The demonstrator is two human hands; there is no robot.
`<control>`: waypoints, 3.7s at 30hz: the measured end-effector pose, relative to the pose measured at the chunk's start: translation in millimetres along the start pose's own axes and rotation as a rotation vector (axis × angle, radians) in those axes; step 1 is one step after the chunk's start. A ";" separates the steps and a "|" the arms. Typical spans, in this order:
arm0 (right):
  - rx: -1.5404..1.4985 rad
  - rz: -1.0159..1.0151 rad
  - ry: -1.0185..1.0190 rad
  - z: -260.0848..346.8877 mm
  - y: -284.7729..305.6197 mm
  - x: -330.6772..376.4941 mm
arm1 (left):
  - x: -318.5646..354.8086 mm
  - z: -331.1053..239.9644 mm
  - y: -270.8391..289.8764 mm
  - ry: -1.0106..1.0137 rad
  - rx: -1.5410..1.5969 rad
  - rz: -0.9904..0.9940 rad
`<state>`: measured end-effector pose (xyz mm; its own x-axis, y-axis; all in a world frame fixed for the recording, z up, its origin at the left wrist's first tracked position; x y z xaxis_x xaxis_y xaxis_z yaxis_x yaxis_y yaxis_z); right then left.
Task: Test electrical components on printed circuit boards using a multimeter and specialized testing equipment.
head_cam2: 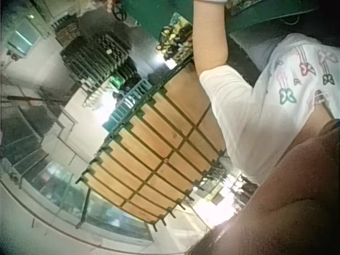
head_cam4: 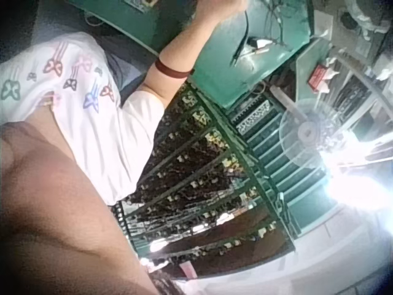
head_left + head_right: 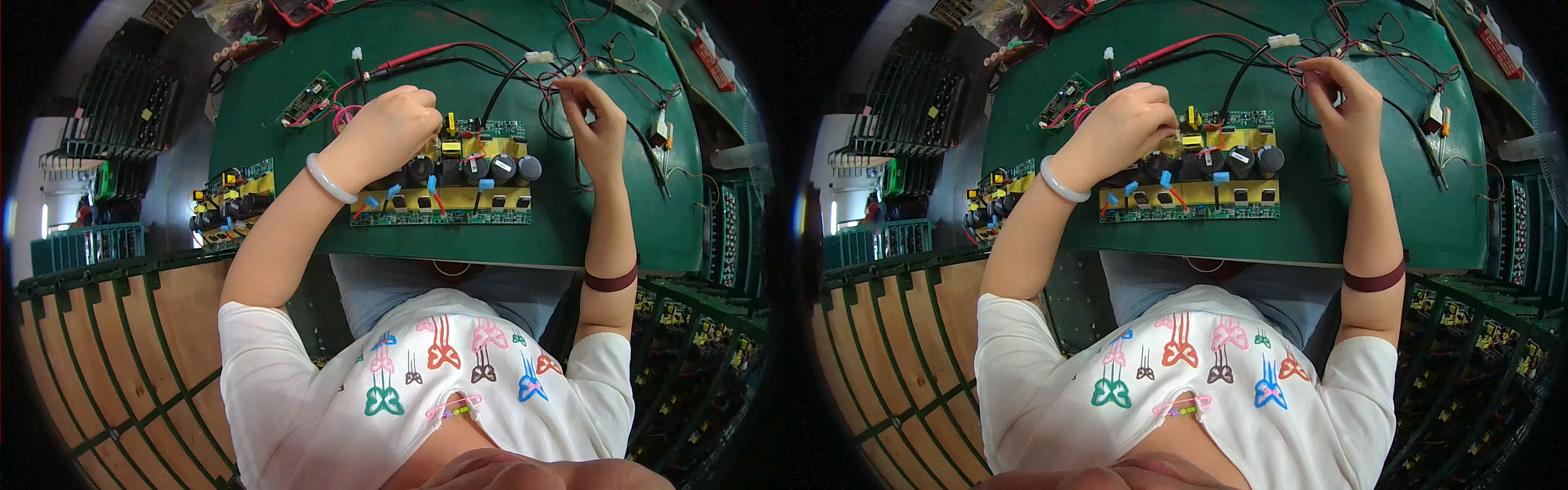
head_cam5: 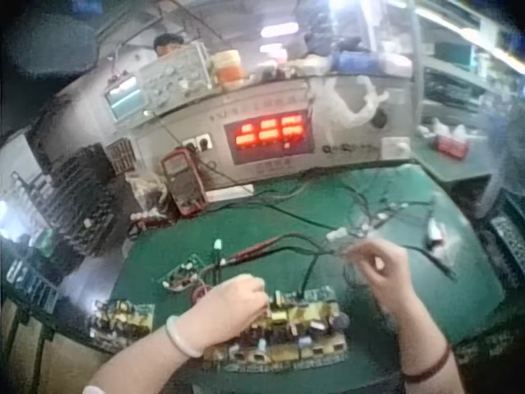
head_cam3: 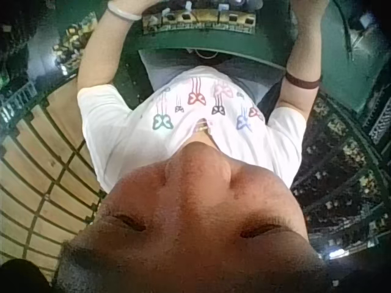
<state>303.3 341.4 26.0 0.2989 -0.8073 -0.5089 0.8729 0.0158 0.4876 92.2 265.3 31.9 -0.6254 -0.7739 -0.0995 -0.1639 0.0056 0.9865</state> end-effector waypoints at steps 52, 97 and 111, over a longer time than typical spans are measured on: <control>-0.058 0.034 -0.055 -11.5 -5.6 2.1 | 1.2 -1.0 -5.8 -0.039 0.029 -0.038; -0.054 0.126 -0.351 -30.7 37.6 130.5 | 137.0 -58.8 -420.4 0.316 0.913 0.161; 0.179 0.220 -0.334 -15.3 36.2 120.7 | 292.5 -149.4 -427.2 0.355 1.091 0.420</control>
<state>376.9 253.6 -28.6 0.3033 -0.9430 -0.1367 0.7132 0.1295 0.6889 93.3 -58.1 -399.1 -0.5688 -0.7129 0.4102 -0.6603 0.6931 0.2890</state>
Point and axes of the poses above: each hand's wrist, its own x-axis away from the middle knuckle, its own y-axis out of the back of the hand, z = x × y, the point moved 10 cm from there along -x, towards the middle knuckle, and after that the axes turned 5 degrees about z, right-handed, at the moved point
